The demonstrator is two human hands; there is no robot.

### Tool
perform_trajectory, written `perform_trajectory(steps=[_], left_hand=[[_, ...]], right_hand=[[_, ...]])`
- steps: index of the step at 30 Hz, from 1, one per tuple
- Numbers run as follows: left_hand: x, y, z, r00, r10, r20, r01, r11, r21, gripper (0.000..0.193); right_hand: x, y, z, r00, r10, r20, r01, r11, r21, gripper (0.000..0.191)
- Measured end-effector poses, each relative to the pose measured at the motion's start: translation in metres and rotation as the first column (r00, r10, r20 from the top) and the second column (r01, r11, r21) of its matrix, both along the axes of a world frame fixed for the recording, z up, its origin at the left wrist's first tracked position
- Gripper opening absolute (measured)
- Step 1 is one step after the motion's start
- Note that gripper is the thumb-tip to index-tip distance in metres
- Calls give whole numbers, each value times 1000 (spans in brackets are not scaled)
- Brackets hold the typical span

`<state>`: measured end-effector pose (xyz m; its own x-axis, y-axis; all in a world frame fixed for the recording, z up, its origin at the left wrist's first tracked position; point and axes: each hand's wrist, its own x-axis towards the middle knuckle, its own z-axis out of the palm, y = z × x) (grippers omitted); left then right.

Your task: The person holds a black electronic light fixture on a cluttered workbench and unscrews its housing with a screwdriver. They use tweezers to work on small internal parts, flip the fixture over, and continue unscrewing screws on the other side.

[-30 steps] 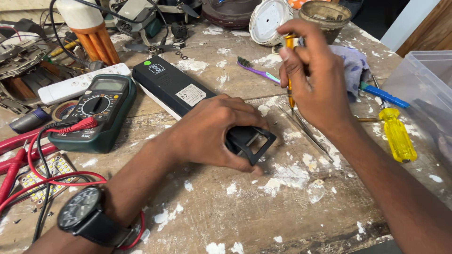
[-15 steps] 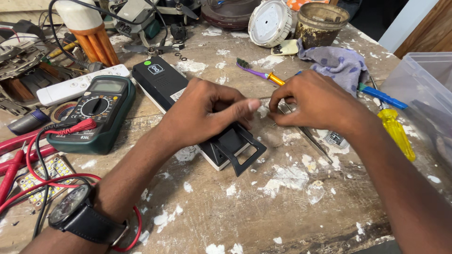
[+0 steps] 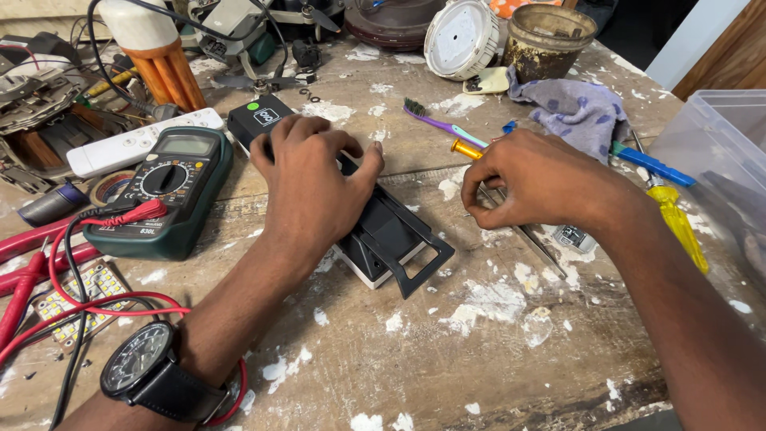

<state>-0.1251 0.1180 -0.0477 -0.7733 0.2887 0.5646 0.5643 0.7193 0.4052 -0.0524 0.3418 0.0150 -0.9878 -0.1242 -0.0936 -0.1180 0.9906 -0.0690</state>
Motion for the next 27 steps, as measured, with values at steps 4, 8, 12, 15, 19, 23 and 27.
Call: perform_trajectory(steps=[4, 8, 12, 15, 19, 23, 27], left_hand=[[5, 2, 0, 985, 124, 116, -127, 992, 16, 42], [3, 0, 6, 967, 69, 243, -80, 996, 35, 46], [3, 2, 7, 971, 63, 231, -74, 996, 41, 39], [5, 1, 4, 978, 43, 202, -62, 994, 88, 35], [5, 0, 1, 994, 5, 113, -21, 990, 137, 32], [4, -1, -1, 998, -23, 60, 13, 987, 161, 32], [6, -1, -3, 997, -70, 12, 67, 979, 192, 31]], right_hand=[[2, -4, 2, 999, -7, 37, 7, 1000, 1, 20], [4, -5, 3, 998, 15, 56, -14, 1000, -27, 21], [5, -4, 4, 996, 2, 86, 0, 999, -33, 22], [5, -3, 4, 996, 17, 88, -13, 999, -44, 22], [4, -2, 3, 995, 62, 84, -54, 995, -84, 21], [3, -4, 2, 994, 70, 88, -64, 996, -69, 21], [2, -8, -1, 994, 81, 77, -75, 994, -82, 20]])
